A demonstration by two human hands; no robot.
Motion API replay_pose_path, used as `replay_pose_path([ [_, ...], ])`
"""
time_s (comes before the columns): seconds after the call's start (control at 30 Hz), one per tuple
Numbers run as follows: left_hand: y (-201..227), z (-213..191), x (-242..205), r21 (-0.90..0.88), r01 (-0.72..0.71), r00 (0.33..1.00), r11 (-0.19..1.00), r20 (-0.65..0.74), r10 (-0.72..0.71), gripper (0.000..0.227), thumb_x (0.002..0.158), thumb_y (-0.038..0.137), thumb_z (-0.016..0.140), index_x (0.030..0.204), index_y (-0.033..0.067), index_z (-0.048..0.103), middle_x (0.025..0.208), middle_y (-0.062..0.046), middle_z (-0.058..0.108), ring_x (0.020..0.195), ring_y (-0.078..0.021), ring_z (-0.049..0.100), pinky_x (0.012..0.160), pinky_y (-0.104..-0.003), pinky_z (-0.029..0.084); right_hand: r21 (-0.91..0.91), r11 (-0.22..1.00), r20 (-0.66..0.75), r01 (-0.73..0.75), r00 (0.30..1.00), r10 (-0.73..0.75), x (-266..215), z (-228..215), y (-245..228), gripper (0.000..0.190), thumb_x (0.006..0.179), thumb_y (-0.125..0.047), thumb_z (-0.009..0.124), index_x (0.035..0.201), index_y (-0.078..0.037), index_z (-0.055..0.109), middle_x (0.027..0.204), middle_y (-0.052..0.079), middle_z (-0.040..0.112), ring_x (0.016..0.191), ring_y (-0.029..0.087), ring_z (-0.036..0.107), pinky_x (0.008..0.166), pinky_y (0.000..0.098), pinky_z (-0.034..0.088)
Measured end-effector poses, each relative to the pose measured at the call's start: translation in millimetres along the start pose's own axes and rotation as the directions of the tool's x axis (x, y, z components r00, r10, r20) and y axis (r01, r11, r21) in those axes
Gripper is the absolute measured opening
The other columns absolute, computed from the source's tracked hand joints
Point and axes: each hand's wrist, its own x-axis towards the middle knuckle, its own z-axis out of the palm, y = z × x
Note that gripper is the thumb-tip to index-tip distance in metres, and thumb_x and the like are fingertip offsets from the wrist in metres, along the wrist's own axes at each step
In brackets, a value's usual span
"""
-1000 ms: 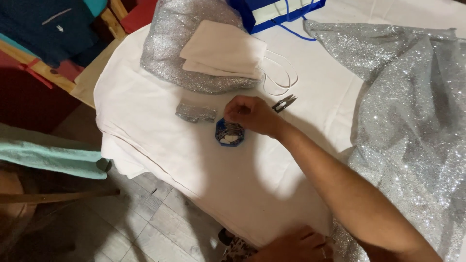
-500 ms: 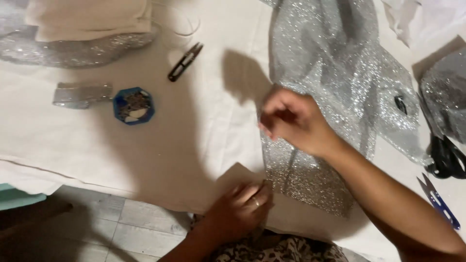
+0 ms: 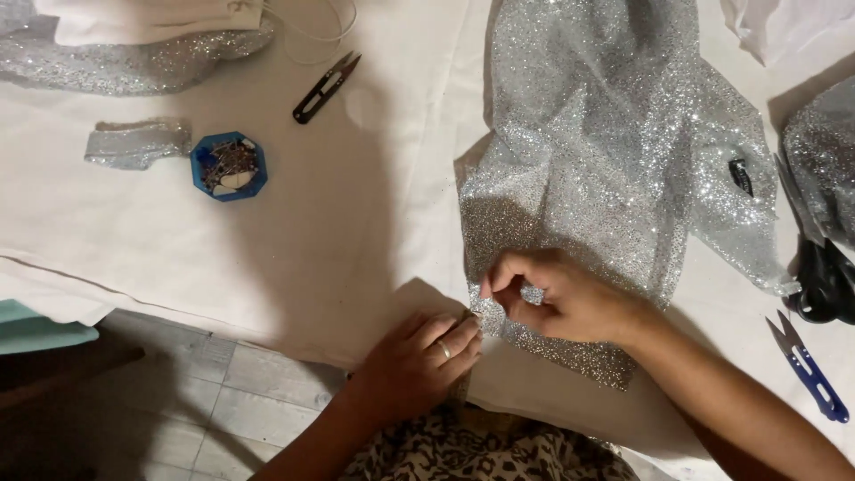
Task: Measuring the edge of a silver sparkly fabric with a tape measure and pinning the fold in place to prepare for sewing.
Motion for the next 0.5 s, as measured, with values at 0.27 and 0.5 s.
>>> replay_pose_path([
  [0.27, 3, -7, 6, 0.012, 0.023, 1.0, 1.0, -0.011, -0.023, 0.017, 0.101, 0.013, 0.054, 0.103, 0.0067, 0.069, 0.117, -0.011, 0.068, 0.097, -0.0249, 0.064, 0.082, -0.037, 0.051, -0.048, 0.99, 0.276, -0.134, 0.951, 0.142, 29, -3, -7, 0.019, 0.09, 0.001, 0.066, 0.102, -0.011, 0.059, 0.081, 0.002, 0.066, 0.066, 0.011, 0.065, 0.059, 0.0237, 0.06],
  [0.5, 5, -5, 5, 0.042, 0.053, 0.998, 0.998, -0.022, -0.052, 0.015, 0.101, 0.019, 0.06, 0.103, 0.0086, 0.071, 0.117, -0.008, 0.069, 0.097, -0.0226, 0.064, 0.084, -0.036, 0.052, -0.069, 0.985, 0.317, -0.156, 0.933, 0.17, 36, -3, -9, 0.017, 0.092, -0.002, 0.067, 0.106, -0.011, 0.062, 0.085, 0.004, 0.072, 0.074, 0.012, 0.074, 0.071, 0.0252, 0.067],
])
